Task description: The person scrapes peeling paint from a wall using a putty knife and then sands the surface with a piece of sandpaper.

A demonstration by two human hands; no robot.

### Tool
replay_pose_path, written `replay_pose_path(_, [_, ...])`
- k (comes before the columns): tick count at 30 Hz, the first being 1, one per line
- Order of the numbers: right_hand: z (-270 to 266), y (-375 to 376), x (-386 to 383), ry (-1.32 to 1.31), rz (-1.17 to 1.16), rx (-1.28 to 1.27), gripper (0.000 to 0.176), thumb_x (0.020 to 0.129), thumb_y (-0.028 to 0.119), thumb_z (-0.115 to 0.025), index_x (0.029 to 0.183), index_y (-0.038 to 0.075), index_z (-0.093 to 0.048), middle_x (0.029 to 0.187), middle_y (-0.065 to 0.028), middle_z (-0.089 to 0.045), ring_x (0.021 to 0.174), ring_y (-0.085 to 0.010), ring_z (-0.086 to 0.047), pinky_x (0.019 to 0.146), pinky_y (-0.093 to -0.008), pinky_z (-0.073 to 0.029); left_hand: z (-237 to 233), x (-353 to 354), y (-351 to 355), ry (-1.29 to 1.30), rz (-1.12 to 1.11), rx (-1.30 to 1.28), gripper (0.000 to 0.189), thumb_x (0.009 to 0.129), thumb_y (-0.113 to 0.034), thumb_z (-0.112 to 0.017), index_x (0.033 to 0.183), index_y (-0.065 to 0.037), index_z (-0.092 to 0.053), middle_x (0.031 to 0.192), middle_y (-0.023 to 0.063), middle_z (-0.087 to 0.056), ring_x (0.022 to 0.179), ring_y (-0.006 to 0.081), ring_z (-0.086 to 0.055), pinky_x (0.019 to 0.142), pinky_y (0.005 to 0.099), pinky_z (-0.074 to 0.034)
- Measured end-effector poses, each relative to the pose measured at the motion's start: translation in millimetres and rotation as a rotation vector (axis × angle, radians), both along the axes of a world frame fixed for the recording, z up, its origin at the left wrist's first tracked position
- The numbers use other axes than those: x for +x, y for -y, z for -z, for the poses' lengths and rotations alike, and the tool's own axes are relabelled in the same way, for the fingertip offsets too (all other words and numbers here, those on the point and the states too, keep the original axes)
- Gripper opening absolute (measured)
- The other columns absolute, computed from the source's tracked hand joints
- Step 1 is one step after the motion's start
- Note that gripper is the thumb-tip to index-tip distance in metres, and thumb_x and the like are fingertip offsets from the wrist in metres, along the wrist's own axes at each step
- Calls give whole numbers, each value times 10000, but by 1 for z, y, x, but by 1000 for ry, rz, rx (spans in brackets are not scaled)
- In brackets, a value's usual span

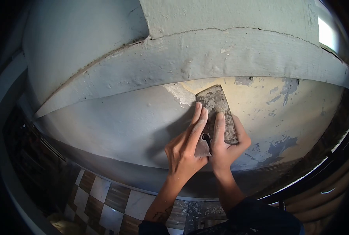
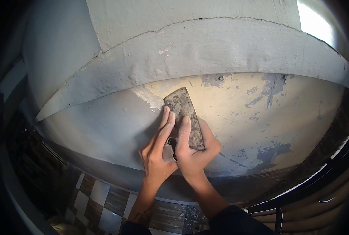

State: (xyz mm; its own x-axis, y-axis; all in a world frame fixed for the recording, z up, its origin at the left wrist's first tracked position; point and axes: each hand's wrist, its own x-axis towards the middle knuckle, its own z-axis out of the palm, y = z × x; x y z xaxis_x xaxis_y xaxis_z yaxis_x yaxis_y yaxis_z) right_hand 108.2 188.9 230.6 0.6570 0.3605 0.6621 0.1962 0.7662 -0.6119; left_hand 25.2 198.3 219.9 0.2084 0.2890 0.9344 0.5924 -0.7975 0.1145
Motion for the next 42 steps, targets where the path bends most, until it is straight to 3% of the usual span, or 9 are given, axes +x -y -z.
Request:
replay_pose_path(7, [22, 7, 4, 26, 2, -61, 108, 821, 33, -586, 853, -66, -615, 636, -59, -612, 566, -55, -526, 506, -212, -418, 11, -1, 12, -43, 6, -91, 626, 611, 9, -627, 1224, -22, -503, 1258, 142, -505, 967, 248, -622, 698, 279, -529])
replay_pose_path(28, [7, -1, 3, 137, -20, 18, 120, 799, 23, -604, 882, -62, -622, 620, -78, -607, 549, -51, -529, 498, -208, -422, -4, -7, 7, 26, -13, -39, 611, 634, 23, -614, 1230, -42, -499, 1256, 139, -504, 1041, 276, -576, 760, 310, -521])
replay_pose_path(32, [27, 7, 21, 428, -165, -150, 141, 790, 25, -615, 902, -59, -630, 624, -96, -611, 560, -62, -552, 514, -221, -441, 12, -32, 42, 54, 44, -444, 552, 664, 10, -687, 1192, -4, -529, 1238, 172, -516, 1066, 256, -570, 796, 289, -486])
replay_pose_path(33, [36, 5, 25, 291, -321, -260, 135, 772, 33, -636, 880, -48, -642, 626, -79, -621, 559, -73, -563, 515, -224, -443, 22, -42, 49, 57, 32, -506, 538, 687, 0, -691, 1200, -7, -527, 1242, 164, -518, 1063, 233, -576, 791, 280, -483])
replay_pose_path(35, [20, 11, 40, 274, -258, -214, 131, 765, 45, -649, 862, -43, -646, 629, -67, -623, 555, -74, -560, 512, -221, -440, 56, -66, 62, 236, 71, -768, 505, 722, -47, -704, 1199, -33, -539, 1235, 143, -531, 1089, 184, -550, 827, 281, -458])
replay_pose_path(37, [6, 23, 60, 235, -215, -247, 125, 757, 67, -671, 827, -36, -651, 633, -45, -623, 545, -72, -552, 507, -215, -435, 96, -82, 73, 345, 143, -806, 467, 735, -49, -695, 1181, -38, -556, 1189, 116, -572, 1096, 152, -529, 881, 295, -424])
replay_pose_path(39, [-8, 39, 86, 247, -242, -361, 123, 755, 77, -681, 804, -32, -652, 629, -40, -618, 534, -70, -544, 504, -211, -432, 133, -89, 93, 321, 91, -1082, 416, 786, -87, -662, 1186, -51, -554, 1167, 117, -588, 913, 47, -542, 770, 231, -437])
replay_pose_path(41, [-13, 51, 105, 274, -255, -418, 121, 755, 76, -682, 799, -32, -652, 624, -42, -615, 529, -71, -540, 503, -211, -431, 161, -93, 112, 294, 50, -1170, 413, 788, -85, -656, 1186, -49, -553, 1159, 128, -590, 930, 59, -546, 790, 238, -434])
replay_pose_path(42, [-11, 55, 112, 314, -49, -340, 118, 748, 75, -676, 793, -31, -653, 616, -54, -614, 523, -80, -547, 506, -221, -439, 167, -95, 118, 262, 13, -1253, 410, 790, -83, -651, 1186, -47, -553, 1152, 139, -591, 947, 71, -551, 811, 245, -432])
